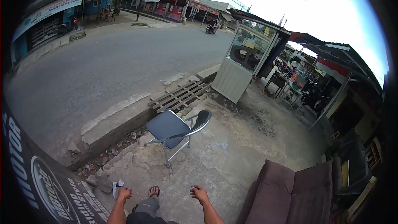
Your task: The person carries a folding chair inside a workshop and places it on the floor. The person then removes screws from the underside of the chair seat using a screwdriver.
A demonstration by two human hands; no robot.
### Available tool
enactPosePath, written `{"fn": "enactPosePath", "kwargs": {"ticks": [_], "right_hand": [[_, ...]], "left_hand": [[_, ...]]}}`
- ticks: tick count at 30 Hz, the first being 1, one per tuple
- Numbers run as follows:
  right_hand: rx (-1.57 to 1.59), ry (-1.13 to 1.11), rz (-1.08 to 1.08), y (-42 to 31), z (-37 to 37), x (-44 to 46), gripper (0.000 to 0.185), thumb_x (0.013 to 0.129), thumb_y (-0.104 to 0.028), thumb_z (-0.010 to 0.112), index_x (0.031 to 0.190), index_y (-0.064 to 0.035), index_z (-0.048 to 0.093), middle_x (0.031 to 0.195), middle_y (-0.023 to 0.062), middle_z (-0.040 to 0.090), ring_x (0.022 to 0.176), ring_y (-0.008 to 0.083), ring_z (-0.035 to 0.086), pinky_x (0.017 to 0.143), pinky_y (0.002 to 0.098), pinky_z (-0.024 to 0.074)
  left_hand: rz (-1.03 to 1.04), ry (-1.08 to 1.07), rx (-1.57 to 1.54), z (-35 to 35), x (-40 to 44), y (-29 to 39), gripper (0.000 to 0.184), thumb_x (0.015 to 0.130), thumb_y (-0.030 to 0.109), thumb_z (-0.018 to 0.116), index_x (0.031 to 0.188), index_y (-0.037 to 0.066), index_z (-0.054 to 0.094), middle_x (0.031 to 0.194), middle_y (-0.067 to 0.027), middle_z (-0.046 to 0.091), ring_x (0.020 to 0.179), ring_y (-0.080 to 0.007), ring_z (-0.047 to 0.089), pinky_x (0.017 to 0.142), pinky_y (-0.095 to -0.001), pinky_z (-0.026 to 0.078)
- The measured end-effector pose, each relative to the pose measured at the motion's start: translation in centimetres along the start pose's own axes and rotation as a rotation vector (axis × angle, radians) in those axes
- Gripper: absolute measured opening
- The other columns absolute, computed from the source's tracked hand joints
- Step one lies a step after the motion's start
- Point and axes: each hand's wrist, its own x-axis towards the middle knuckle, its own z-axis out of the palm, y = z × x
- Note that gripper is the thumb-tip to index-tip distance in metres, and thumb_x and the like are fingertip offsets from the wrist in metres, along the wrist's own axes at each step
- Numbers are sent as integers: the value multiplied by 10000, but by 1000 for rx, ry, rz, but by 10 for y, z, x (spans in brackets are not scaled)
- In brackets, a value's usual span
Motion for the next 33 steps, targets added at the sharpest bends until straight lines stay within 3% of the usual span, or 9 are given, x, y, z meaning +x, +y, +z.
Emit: {"fn": "enactPosePath", "kwargs": {"ticks": [4,11,16,18,20,23,26,28,33], "right_hand": [[62,-103,359,-15,37,54,361,987,-264,594,1255,-24,622,1026,98,709,850,181,697,703,323,571],[291,-201,359,-112,53,152,362,1018,-302,572,1247,-30,640,1018,90,701,841,169,689,700,305,567],[79,-130,351,-126,44,321,408,1029,-315,544,1285,-2,598,1078,123,700,918,211,693,757,323,578],[879,-10,190,-75,59,379,592,1031,-458,490,1429,-20,458,1330,183,588,1187,291,600,946,433,525],[845,24,245,-57,78,437,621,1028,-482,478,1448,-27,429,1367,186,548,1223,303,564,972,454,499],[723,112,376,-86,105,503,711,1016,-554,443,1504,-47,341,1476,194,430,1332,337,454,1051,514,421],[669,174,514,-118,118,533,773,1008,-602,420,1542,-61,282,1550,199,352,1405,360,381,1103,554,370],[793,156,501,-140,118,537,834,998,-649,382,1584,-92,179,1616,182,214,1477,404,232,1145,609,270],[768,98,545,-153,112,543,895,988,-665,387,1589,-56,123,1624,197,194,1499,384,197,1176,539,256]], "left_hand": [[184,38,76,10,90,207,222,932,164,568,1004,0,700,812,-59,679,666,-141,624,585,-309,494],[311,-108,96,87,204,455,241,966,183,535,1076,16,671,901,-49,666,730,-132,614,640,-285,509],[183,-132,273,130,367,491,288,972,230,534,1114,21,672,932,-89,697,834,-191,660,738,-345,529],[399,85,735,143,426,497,335,975,262,510,1158,24,659,1008,-172,723,964,-308,688,848,-411,521],[420,104,841,155,487,502,409,993,334,468,1226,42,635,1081,-233,705,1087,-374,657,942,-440,485],[356,273,725,175,566,498,610,1028,518,348,1286,34,614,1209,-255,659,1178,-407,601,1013,-437,444],[149,5,278,180,655,454,758,1023,598,269,1314,-24,590,1321,-280,594,1260,-430,541,1064,-455,398],[77,84,786,202,660,460,900,992,685,197,1370,-55,542,1436,-299,489,1391,-418,415,1146,-439,299],[203,-70,673,226,617,501,835,1031,606,169,1402,-70,488,1446,-310,469,1396,-431,395,1159,-408,291]]}}
